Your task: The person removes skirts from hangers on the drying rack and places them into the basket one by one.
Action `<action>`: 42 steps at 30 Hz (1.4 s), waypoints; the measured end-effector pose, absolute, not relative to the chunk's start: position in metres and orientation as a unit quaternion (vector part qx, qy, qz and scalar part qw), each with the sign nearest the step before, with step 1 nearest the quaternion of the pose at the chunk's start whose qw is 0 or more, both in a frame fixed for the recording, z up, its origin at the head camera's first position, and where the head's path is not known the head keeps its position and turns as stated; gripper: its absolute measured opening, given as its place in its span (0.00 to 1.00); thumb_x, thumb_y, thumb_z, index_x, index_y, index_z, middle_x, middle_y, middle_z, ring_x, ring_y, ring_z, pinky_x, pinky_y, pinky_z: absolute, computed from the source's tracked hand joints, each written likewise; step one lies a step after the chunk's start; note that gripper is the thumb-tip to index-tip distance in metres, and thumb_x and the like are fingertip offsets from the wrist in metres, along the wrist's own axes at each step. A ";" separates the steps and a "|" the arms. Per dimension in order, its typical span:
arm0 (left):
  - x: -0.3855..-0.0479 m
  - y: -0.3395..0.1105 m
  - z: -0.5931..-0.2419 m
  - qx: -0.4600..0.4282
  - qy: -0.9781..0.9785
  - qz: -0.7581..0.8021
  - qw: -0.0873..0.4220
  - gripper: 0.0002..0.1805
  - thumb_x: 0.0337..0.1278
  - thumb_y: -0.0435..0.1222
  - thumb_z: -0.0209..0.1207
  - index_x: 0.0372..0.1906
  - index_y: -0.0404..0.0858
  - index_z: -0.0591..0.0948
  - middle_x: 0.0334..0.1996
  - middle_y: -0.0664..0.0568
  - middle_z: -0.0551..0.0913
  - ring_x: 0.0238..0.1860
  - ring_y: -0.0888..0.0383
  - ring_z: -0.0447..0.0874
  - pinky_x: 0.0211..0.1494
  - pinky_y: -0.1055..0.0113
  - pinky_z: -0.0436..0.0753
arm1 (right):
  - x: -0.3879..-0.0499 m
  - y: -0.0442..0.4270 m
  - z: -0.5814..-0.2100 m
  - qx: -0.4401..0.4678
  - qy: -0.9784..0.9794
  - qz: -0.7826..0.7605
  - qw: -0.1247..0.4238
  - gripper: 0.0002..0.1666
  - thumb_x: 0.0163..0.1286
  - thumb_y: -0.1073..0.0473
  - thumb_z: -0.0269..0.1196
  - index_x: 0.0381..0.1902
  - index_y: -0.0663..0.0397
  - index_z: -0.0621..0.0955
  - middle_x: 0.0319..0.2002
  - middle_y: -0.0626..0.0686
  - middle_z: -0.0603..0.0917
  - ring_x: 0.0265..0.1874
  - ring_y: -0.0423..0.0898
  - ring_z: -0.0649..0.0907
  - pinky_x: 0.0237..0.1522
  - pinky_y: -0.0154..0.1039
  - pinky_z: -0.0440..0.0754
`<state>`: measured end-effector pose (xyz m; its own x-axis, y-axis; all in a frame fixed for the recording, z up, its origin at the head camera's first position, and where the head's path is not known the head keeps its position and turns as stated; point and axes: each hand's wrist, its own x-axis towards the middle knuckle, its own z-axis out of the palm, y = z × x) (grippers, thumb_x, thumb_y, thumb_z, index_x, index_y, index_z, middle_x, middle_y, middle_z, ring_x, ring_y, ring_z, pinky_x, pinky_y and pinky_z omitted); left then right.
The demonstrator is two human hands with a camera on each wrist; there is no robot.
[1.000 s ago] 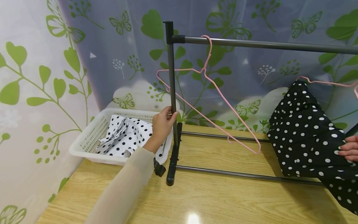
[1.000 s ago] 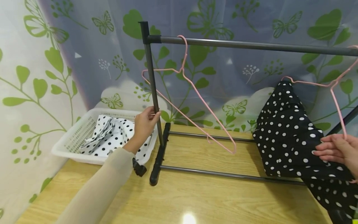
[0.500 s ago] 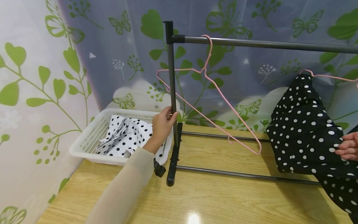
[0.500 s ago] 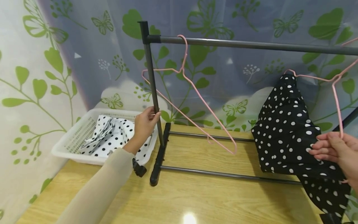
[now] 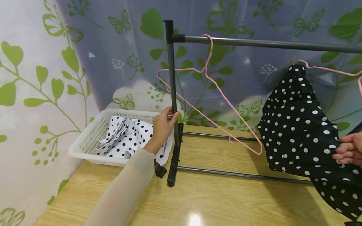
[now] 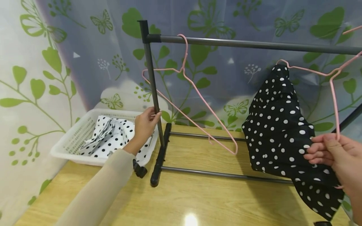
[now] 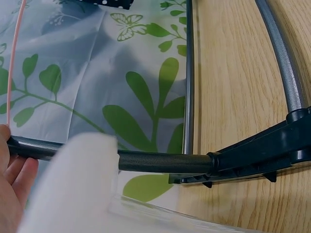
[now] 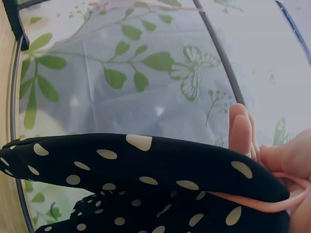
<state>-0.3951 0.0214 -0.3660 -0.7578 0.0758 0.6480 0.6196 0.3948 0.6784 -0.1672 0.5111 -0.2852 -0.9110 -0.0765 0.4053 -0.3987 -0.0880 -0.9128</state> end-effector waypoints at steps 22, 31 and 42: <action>-0.394 0.022 -0.366 -0.220 -0.791 -0.502 0.272 0.15 0.65 0.37 0.61 0.49 0.30 0.81 0.41 0.40 0.87 0.40 0.50 0.88 0.43 0.61 0.85 | -0.146 0.427 -0.278 0.178 -0.681 0.684 0.191 0.23 0.79 0.70 0.38 0.39 0.60 0.81 0.24 0.52 0.85 0.20 0.41 0.86 0.17 0.29 0.79; -0.395 0.023 -0.367 -0.218 -0.790 -0.504 0.271 0.14 0.65 0.36 0.61 0.49 0.30 0.81 0.40 0.40 0.87 0.39 0.49 0.88 0.43 0.62 0.85 | -0.143 0.404 -0.281 0.163 -0.715 0.650 0.199 0.19 0.78 0.69 0.41 0.40 0.60 0.81 0.25 0.52 0.84 0.21 0.42 0.86 0.18 0.30 0.79; -0.397 0.022 -0.368 -0.223 -0.788 -0.493 0.293 0.13 0.64 0.35 0.61 0.48 0.30 0.81 0.39 0.40 0.87 0.38 0.49 0.89 0.41 0.61 0.85 | -0.141 0.385 -0.282 0.141 -0.708 0.665 0.192 0.18 0.77 0.70 0.44 0.37 0.63 0.81 0.24 0.55 0.85 0.19 0.45 0.86 0.18 0.34 0.80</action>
